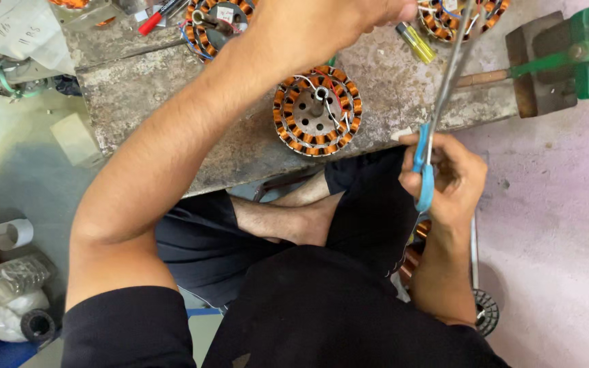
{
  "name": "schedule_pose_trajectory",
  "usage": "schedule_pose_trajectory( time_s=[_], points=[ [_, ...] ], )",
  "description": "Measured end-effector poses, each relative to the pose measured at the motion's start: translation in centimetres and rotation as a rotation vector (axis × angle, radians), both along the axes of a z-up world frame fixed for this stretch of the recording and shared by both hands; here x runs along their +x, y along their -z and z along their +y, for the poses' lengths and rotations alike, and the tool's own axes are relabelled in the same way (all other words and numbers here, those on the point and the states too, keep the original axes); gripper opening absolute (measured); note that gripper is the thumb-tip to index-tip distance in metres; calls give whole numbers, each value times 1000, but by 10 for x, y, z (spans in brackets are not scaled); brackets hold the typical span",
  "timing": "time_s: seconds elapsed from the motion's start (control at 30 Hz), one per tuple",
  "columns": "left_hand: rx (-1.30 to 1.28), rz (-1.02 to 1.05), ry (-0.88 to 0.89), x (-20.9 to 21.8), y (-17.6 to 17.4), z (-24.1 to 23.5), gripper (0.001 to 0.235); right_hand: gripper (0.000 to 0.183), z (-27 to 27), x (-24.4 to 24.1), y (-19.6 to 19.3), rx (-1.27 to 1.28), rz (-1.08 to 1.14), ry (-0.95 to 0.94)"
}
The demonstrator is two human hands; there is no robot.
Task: The person solders wires to a motor stator using a soldering iron and pliers, then trims excess wire with scissors and adjusts connections with a screwdriver. The person works on multiple stators placed on a workbench.
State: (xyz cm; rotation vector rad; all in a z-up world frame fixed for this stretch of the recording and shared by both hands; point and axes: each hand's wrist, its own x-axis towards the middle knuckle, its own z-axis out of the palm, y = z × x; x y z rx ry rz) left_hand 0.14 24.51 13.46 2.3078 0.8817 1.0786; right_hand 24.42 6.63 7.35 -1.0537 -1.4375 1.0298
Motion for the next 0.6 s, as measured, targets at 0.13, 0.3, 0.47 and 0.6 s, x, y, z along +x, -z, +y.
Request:
schedule_pose_trajectory(
  time_s=[0.13,0.3,0.47,0.6],
  points=[
    [40,143,-66,0,-12,-23,22,48,12,-7,-11,-85,-74,-27],
    [272,130,23,-1,-10,-30,10,42,15,-11,-8,-99,-121,-10],
    [200,146,23,2,-2,-31,15,38,13,-12,-3,-155,-92,35],
    [253,123,-8,4,2,-34,7,36,12,-12,-3,-113,-92,32]
  ],
)
